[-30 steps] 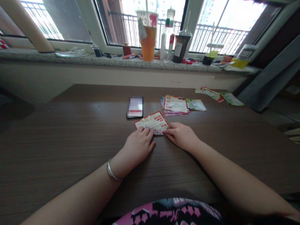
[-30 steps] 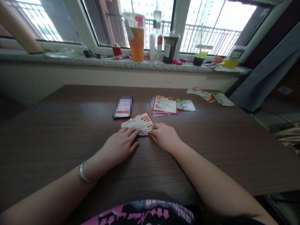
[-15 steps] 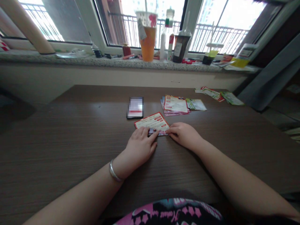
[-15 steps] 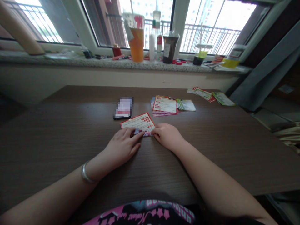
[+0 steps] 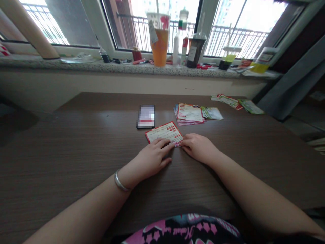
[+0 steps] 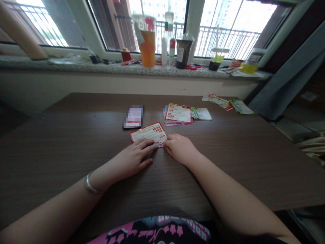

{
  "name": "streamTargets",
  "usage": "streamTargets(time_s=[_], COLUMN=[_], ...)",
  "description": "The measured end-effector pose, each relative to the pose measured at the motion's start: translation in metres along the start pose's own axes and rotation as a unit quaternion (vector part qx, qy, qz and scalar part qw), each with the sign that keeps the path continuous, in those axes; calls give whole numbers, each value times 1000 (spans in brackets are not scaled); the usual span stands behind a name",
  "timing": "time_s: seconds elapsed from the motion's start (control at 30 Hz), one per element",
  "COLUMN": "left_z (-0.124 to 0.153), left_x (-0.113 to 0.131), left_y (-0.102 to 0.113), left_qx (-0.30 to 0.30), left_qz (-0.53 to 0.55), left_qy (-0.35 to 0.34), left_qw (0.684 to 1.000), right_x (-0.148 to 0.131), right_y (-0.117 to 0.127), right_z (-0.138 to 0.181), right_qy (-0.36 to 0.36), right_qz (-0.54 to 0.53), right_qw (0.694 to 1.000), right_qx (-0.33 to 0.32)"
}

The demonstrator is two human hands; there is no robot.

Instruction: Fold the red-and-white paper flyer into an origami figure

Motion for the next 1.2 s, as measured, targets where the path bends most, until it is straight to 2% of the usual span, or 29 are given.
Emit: streamTargets(time_s=[0.2, 0.67, 1.03, 1.2], left_z=[0, -2, -1, -2], left_x=[1, 4, 3, 2], left_y=[1, 4, 3, 3], left_qx=[11, 18, 24, 18], left_qz=[15, 10, 2, 0], left_qy=[-1, -12, -3, 3], left_qw=[1000, 1000, 1000, 1000], right_x=[-9, -11, -10, -5], right_y=[0, -1, -2, 2], right_z=[1, -1, -3, -2], right_qy=[63, 78, 61, 20], right_qz=[-18, -19, 11, 14], right_qw=[998, 996, 998, 1000], right_qx=[14, 31, 16, 4])
Point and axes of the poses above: each hand's wrist, its own z-axis away from the middle knuckle, its own y-axis out of the back of the hand, x = y × z, the point moved 10 cm from there along -z, towards the middle knuckle, and after that the axes turned 4 degrees about y, right-handed, at the moved point
